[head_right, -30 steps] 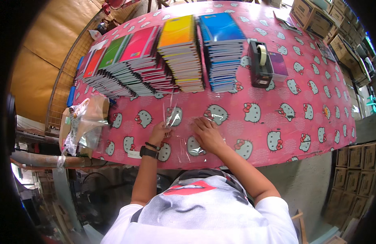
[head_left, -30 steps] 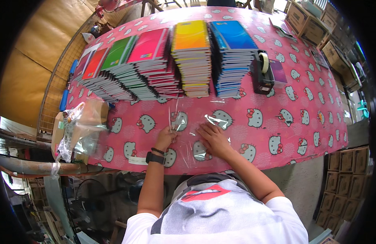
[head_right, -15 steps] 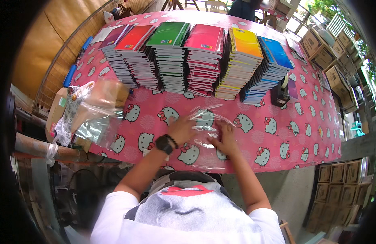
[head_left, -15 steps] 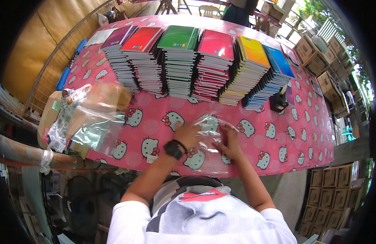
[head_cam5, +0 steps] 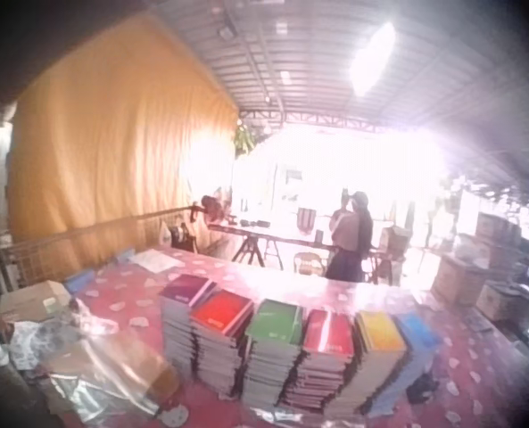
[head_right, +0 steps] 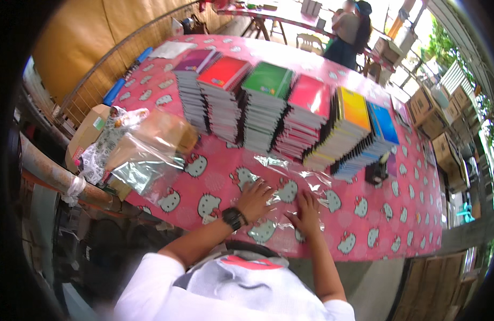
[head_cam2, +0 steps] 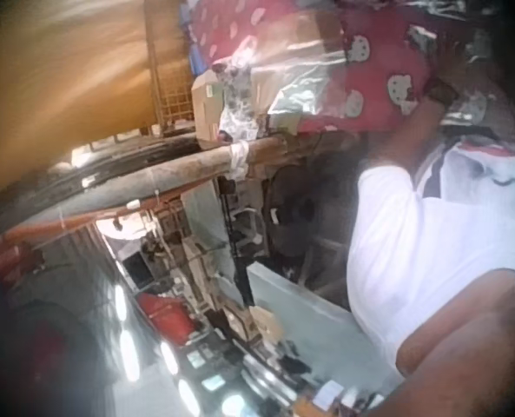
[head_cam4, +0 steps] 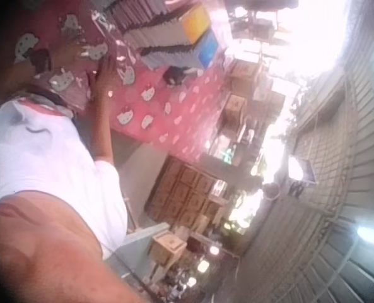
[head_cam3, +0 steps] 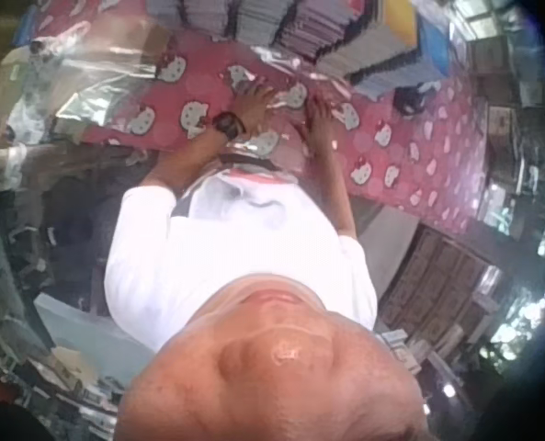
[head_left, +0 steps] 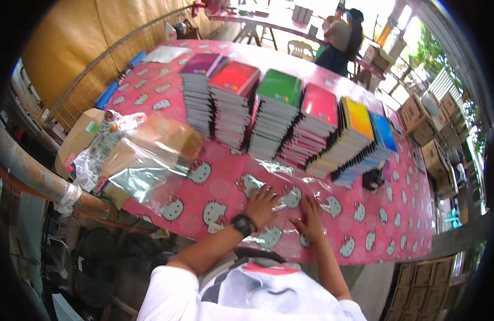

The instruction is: The person stacks spiral-bound notebooks on a table, then places them into clear plastic bags and seals them with a tape dispenser. The person repeats this process for several notebooks of different colors.

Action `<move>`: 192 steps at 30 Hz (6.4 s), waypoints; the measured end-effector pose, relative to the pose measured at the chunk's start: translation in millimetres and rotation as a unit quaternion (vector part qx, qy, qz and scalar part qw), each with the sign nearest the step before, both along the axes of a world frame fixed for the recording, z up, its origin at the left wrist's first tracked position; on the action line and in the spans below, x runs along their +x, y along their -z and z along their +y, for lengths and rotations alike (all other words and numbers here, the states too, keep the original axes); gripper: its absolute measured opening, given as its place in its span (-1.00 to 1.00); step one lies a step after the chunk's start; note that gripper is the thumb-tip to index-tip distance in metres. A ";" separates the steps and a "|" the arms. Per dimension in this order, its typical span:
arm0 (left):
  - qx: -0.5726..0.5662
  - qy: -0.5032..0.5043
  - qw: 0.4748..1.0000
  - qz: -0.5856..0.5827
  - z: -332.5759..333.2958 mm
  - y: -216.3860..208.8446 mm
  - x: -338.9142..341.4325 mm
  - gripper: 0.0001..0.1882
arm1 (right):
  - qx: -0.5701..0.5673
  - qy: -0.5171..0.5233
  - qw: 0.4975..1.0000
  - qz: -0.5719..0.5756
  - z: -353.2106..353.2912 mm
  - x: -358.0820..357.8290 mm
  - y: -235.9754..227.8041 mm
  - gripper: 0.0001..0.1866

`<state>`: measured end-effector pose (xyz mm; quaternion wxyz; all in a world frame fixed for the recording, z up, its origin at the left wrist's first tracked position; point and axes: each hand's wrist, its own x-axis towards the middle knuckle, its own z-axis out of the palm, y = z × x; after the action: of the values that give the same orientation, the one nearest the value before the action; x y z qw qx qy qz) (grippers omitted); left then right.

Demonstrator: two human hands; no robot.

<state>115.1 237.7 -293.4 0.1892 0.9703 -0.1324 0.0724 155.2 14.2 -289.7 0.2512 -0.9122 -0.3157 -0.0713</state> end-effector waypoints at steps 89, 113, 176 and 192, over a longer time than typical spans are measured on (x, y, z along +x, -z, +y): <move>-0.623 -0.039 0.715 0.314 18.6 31.7 13.2 -0.54 | 0.335 -0.079 0.935 0.088 107.0 59.9 -253.8 -0.77; -0.614 0.002 0.684 0.394 18.8 22.2 17.1 -0.56 | -0.049 0.141 0.948 -0.281 91.3 127.4 -195.6 -0.66; -0.654 -0.006 0.658 0.372 12.3 36.4 19.1 -0.57 | 0.026 0.023 0.954 -0.296 90.5 106.0 -232.9 -0.86; -0.765 -0.014 0.466 0.443 18.0 26.5 19.5 -0.43 | 0.352 0.242 0.830 0.357 25.4 -61.8 -42.8 -0.32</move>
<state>134.6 255.7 -319.9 0.8885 0.3417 0.0912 -0.2924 93.3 39.6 -246.9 0.6252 -0.7712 0.0737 0.0949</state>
